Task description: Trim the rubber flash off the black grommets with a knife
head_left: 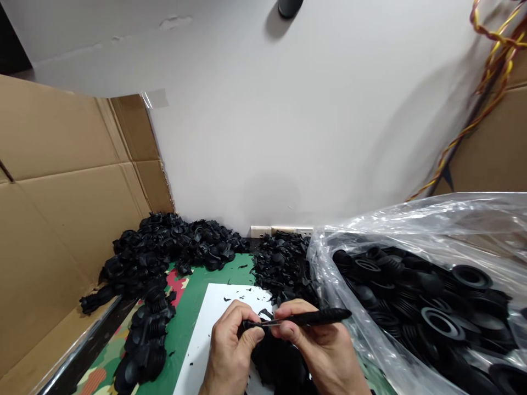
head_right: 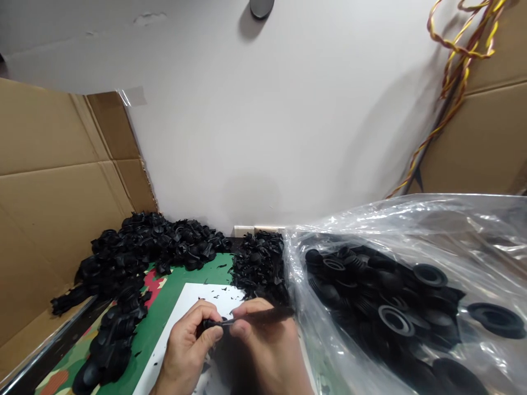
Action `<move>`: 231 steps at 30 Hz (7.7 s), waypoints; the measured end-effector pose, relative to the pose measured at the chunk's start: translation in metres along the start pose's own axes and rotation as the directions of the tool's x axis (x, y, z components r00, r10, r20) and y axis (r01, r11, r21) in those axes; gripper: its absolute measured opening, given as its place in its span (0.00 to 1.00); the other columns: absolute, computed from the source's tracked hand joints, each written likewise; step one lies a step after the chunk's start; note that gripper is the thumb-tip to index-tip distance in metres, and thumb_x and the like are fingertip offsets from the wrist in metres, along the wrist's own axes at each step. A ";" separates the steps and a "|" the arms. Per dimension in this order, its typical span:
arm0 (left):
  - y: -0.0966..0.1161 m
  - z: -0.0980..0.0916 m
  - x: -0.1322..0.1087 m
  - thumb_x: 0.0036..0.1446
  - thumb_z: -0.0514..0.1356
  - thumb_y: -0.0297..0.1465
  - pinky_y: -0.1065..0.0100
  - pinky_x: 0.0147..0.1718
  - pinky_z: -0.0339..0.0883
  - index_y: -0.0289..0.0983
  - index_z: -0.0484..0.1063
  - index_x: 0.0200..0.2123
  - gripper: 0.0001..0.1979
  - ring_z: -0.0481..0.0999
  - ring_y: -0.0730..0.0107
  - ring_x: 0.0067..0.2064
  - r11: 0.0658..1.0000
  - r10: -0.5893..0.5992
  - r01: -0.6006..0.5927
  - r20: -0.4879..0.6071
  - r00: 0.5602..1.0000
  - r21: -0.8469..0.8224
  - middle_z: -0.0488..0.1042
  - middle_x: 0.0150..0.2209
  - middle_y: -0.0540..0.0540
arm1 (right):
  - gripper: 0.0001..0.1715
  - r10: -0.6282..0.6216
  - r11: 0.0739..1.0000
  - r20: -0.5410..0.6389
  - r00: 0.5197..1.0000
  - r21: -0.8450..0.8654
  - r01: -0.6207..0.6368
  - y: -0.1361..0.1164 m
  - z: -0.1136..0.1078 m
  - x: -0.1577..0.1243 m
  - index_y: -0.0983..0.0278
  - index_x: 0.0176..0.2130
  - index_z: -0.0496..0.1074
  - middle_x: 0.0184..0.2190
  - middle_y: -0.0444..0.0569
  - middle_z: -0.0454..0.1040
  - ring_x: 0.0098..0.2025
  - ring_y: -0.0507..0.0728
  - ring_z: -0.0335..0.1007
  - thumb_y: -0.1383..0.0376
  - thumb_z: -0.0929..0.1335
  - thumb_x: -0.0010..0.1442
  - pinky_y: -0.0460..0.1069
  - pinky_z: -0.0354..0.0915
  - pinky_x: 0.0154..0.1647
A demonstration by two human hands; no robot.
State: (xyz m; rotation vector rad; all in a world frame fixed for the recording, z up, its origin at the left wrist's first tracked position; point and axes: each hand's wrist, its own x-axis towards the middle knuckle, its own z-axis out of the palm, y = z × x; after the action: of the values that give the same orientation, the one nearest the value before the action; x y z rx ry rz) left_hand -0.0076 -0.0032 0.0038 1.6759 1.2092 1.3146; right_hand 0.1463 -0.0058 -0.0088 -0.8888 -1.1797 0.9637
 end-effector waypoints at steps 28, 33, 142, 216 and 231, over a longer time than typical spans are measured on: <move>-0.005 0.000 0.002 0.48 0.62 0.29 0.69 0.32 0.61 0.39 0.71 0.25 0.02 0.67 0.64 0.32 0.994 0.051 -0.054 -0.028 0.998 -0.095 0.68 0.27 0.49 | 0.23 0.319 0.933 0.071 0.945 0.154 -0.326 -0.019 -0.006 0.014 0.66 0.24 0.67 0.14 0.39 0.64 0.12 0.46 0.55 0.49 0.69 0.52 0.42 0.48 0.14; -0.008 -0.001 0.004 0.49 0.63 0.33 0.68 0.32 0.62 0.38 0.72 0.26 0.05 0.67 0.64 0.31 0.991 0.046 -0.048 -0.016 0.999 -0.129 0.68 0.28 0.48 | 0.18 0.430 0.901 0.185 0.884 -0.015 -0.434 -0.022 0.001 0.009 0.66 0.23 0.66 0.16 0.38 0.64 0.12 0.44 0.51 0.54 0.68 0.52 0.41 0.44 0.11; 0.001 0.011 -0.011 0.33 0.67 0.17 0.70 0.35 0.66 0.40 0.77 0.39 0.26 0.72 0.65 0.35 0.940 -0.184 0.136 -0.128 0.975 -0.314 0.75 0.34 0.49 | 0.23 0.356 0.914 0.138 0.924 -0.259 -0.313 -0.011 0.012 0.002 0.65 0.18 0.68 0.14 0.39 0.59 0.21 0.52 0.56 0.50 0.68 0.50 0.47 0.56 0.24; -0.001 0.017 -0.001 0.25 0.66 0.18 0.77 0.15 0.54 0.35 0.73 0.18 0.11 0.63 0.79 0.16 0.776 -0.477 0.425 0.007 0.879 -0.465 0.69 0.13 0.56 | 0.05 -0.600 0.685 0.022 0.800 -0.503 0.527 -0.004 -0.011 0.006 0.61 0.33 0.72 0.28 0.48 0.76 0.28 0.54 0.74 0.71 0.67 0.56 0.46 0.70 0.29; 0.001 0.011 0.001 0.28 0.66 0.22 0.78 0.12 0.50 0.35 0.73 0.21 0.11 0.62 0.80 0.13 0.781 -0.502 0.449 -0.011 0.865 -0.435 0.68 0.12 0.57 | 0.16 0.010 0.999 -0.025 1.000 -0.037 -0.011 0.002 -0.010 0.003 0.63 0.32 0.73 0.19 0.44 0.71 0.21 0.54 0.68 0.53 0.69 0.54 0.47 0.65 0.23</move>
State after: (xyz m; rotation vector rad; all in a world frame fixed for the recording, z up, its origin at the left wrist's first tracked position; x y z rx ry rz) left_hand 0.0036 -0.0019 0.0027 0.9077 1.2119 1.2508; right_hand 0.1565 -0.0033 -0.0112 -0.9349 -1.1763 0.9389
